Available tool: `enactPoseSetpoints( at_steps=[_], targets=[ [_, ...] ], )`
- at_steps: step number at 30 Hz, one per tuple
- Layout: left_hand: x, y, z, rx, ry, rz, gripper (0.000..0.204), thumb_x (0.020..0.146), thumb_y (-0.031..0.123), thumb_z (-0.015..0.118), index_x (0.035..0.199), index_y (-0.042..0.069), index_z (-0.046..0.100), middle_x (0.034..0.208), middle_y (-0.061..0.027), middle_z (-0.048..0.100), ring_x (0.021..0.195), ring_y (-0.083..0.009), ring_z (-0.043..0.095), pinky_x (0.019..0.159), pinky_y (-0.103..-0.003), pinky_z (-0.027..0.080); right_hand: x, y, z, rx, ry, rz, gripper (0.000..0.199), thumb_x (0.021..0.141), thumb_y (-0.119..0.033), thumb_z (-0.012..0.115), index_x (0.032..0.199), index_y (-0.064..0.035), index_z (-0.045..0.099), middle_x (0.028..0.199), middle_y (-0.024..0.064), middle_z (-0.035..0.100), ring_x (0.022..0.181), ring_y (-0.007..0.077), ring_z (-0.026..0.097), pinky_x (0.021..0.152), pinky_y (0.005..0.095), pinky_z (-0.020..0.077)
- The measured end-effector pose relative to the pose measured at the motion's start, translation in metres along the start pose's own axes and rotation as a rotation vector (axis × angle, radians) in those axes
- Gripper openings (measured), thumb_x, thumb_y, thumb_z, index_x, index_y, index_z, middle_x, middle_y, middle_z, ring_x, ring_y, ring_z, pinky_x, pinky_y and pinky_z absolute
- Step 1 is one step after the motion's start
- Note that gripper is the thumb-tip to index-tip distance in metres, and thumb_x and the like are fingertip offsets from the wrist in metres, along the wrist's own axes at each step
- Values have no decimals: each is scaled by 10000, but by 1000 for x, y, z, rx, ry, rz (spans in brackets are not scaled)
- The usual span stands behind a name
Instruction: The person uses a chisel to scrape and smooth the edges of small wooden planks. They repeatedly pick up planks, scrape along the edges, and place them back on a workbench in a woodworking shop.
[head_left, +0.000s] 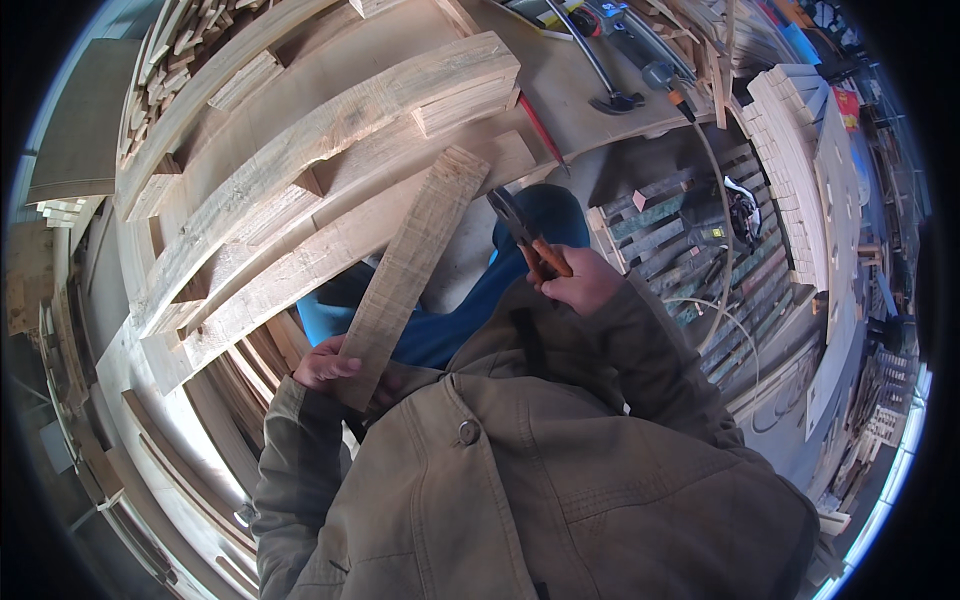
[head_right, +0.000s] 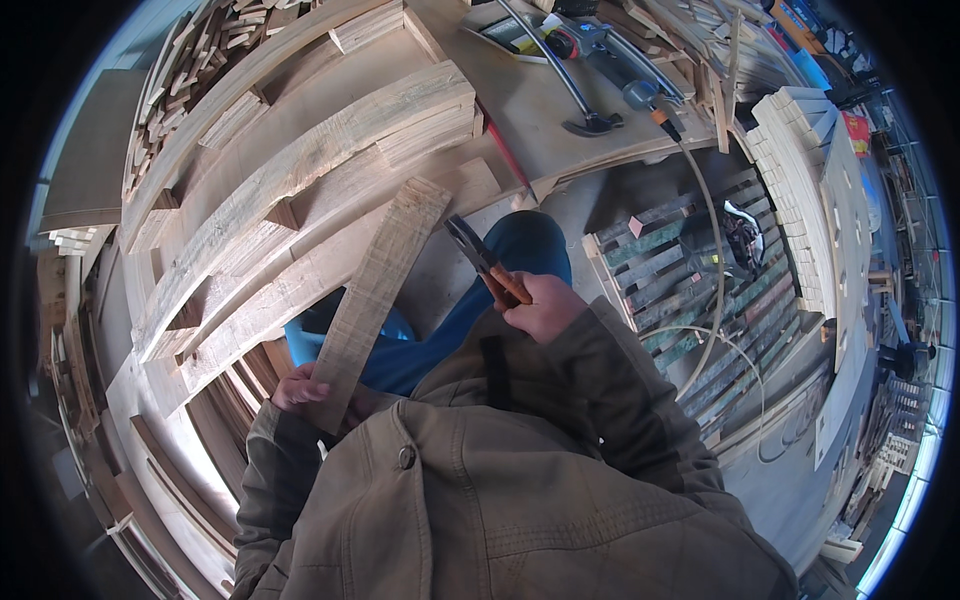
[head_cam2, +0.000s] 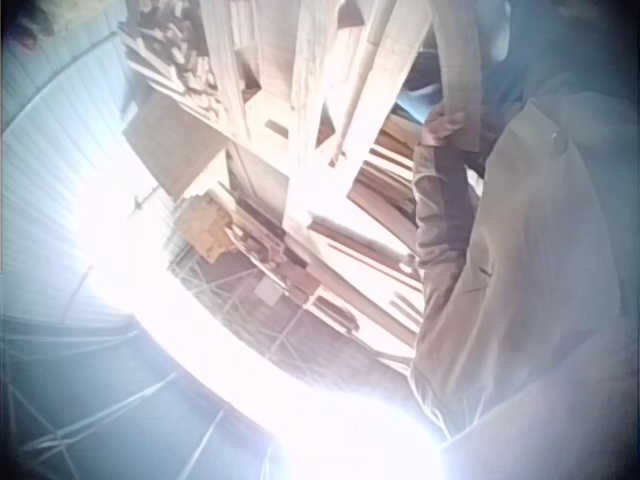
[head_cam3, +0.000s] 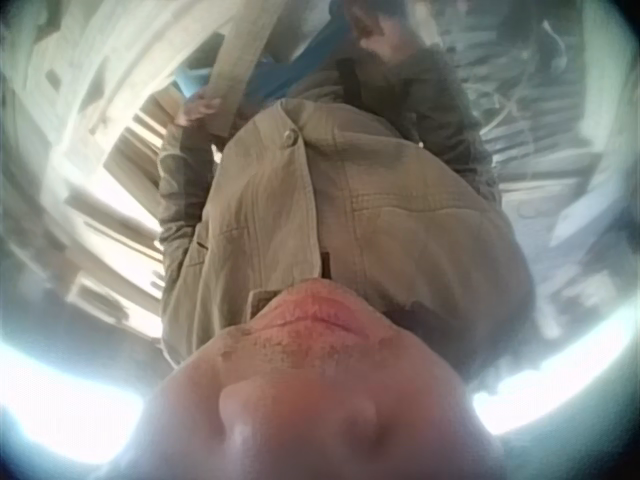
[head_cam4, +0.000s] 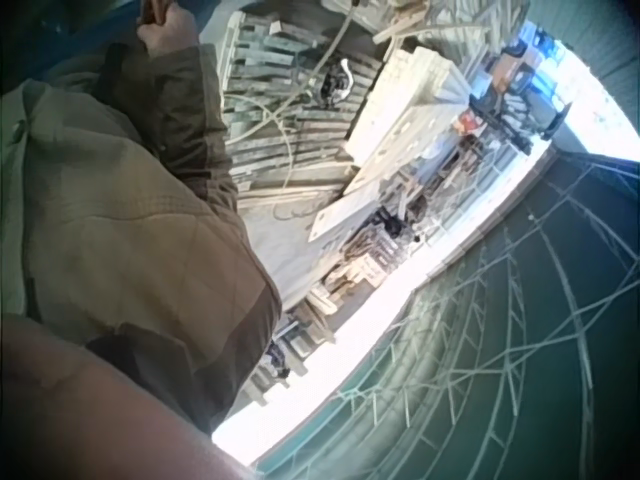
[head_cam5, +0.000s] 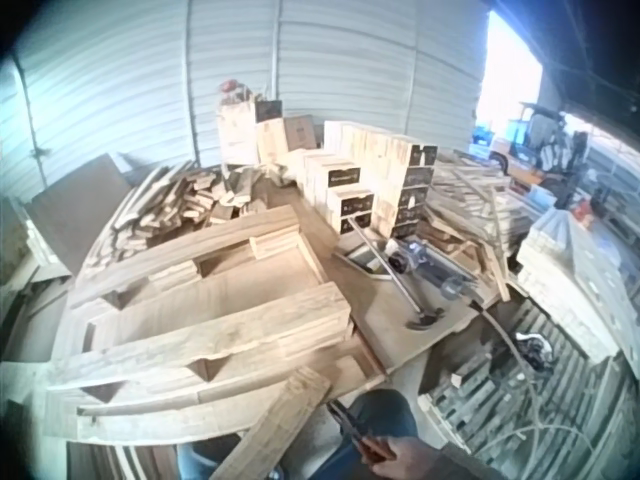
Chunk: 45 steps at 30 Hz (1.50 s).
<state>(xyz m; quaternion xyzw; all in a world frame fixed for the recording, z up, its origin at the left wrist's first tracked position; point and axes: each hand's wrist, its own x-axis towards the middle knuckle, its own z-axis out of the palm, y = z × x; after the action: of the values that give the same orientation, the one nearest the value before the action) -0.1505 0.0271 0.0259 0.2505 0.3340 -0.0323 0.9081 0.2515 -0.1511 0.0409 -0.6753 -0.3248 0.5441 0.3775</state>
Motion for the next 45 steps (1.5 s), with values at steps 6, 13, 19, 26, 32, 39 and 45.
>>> enactPoseSetpoints(
  at_steps=[6, 13, 19, 26, 32, 39, 45],
  targets=[
    [-7, -4, -15, 199, 89, 147, 528, 876, 216, 775, 1299, -65, 632, 1072, -217, 754, 977, -342, 763, 839, -476, 636, 2, 2, 1, 100, -143, 106, 468, 890, -5, 599, 1358, 2, 587, 1152, 93, 683, 1033, 167, 657, 930, 317, 523],
    [-1, -21, -30, 268, 184, 217, 309, 947, 149, 737, 1198, -27, 708, 1090, -96, 758, 979, -175, 712, 900, -318, 551, 8, 9, 5, 213, -188, 120, 483, 886, 26, 568, 1368, -10, 575, 1147, 96, 675, 1035, 174, 655, 947, 339, 527],
    [-1, -28, -30, 264, 225, 237, 256, 960, 145, 747, 1158, -14, 719, 1041, -49, 740, 948, -130, 674, 866, -297, 533, 8, 9, 7, 172, -137, 121, 434, 888, 6, 592, 1322, 4, 595, 1108, 94, 679, 991, 174, 655, 919, 330, 526],
    [2, -33, -32, 407, 272, 304, 251, 981, 167, 739, 1161, -7, 719, 1001, -1, 704, 914, -83, 615, 832, -271, 508, 10, 16, 9, 154, -85, 99, 321, 888, -51, 654, 1199, 24, 640, 974, 74, 688, 863, 157, 656, 834, 306, 525],
    [-12, -27, -25, 517, 333, 333, 266, 990, 167, 735, 1177, -19, 706, 1009, -2, 710, 917, -76, 616, 810, -273, 518, 4, 0, 3, -45, -68, 138, 525, 912, -26, 620, 1433, -5, 554, 1033, 51, 656, 907, 126, 621, 823, 283, 505],
    [-13, -30, -9, 577, 517, 384, 280, 1000, 214, 739, 1143, -27, 716, 912, -5, 718, 819, -75, 627, 718, -264, 530, -6, -31, 5, -127, 10, -143, 663, 904, -45, 641, 1544, -11, 471, 1063, 51, 637, 842, 98, 596, 751, 262, 492],
    [-10, -33, 3, 744, 632, 416, 276, 986, 262, 750, 1028, -10, 724, 825, -1, 686, 758, -64, 582, 668, -277, 498, -7, -53, 4, -70, 70, -254, 745, 887, -11, 642, 1593, -12, 405, 1208, 77, 602, 945, 117, 612, 856, 267, 517]
  ],
)
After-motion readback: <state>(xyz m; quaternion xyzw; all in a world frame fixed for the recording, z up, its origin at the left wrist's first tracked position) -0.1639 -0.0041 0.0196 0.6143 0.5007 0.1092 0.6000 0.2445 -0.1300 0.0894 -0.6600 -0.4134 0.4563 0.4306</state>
